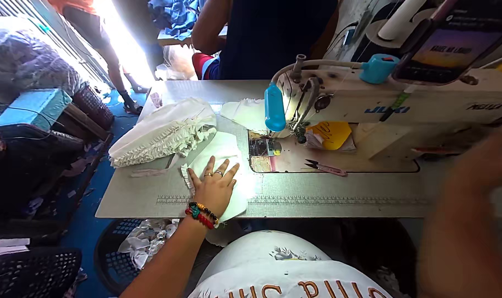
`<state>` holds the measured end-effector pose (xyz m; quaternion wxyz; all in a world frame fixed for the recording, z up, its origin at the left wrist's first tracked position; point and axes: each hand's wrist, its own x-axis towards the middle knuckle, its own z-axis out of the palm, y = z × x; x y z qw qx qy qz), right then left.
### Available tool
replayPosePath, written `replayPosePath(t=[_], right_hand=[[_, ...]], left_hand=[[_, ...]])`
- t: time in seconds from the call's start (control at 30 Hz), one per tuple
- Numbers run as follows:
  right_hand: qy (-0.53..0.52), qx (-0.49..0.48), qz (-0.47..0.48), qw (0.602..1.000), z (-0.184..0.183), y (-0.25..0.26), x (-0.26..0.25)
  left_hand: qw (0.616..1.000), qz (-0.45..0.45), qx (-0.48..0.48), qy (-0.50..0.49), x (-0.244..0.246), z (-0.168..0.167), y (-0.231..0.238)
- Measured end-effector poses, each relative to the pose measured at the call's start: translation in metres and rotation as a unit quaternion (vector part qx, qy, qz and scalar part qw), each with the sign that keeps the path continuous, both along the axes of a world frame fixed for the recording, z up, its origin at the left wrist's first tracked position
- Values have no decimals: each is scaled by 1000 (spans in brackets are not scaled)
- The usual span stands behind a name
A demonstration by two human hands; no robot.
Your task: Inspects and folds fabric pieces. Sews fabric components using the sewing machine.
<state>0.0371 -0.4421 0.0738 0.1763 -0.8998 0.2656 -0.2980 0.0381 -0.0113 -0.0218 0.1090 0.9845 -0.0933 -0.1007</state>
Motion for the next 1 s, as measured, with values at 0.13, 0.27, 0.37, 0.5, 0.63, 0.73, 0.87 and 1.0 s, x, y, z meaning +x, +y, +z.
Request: replayPosePath(t=[0.13,0.27,0.37,0.5,0.63,0.73,0.87,1.0], right_hand=[[43,-13,320,946,-91,49,-18],[142,-91,375,911,-118,78,-13],[99,-183,357,911,-120,86,-14],[88,-168,344,920,-112,120,-16],[165,-145,411,885,-107,183,-14],[135,-175,439,871,-114,218,-2],[192,-169,430,866,-106,245,10],[257,-161,409,861,-100,259,13]], left_hand=[[997,45,35,51,-7,3,-8],[997,53,60,-14,-19,0,-19],[997,38,53,-31,-18,-3,-18],[998,49,27,-29,-19,-9,-17],[997,50,16,-57,-19,-16,-16],[996,52,10,-70,-20,-18,-15],[997,55,18,-59,-20,-17,-16],[997,56,23,-41,-19,-12,-16]])
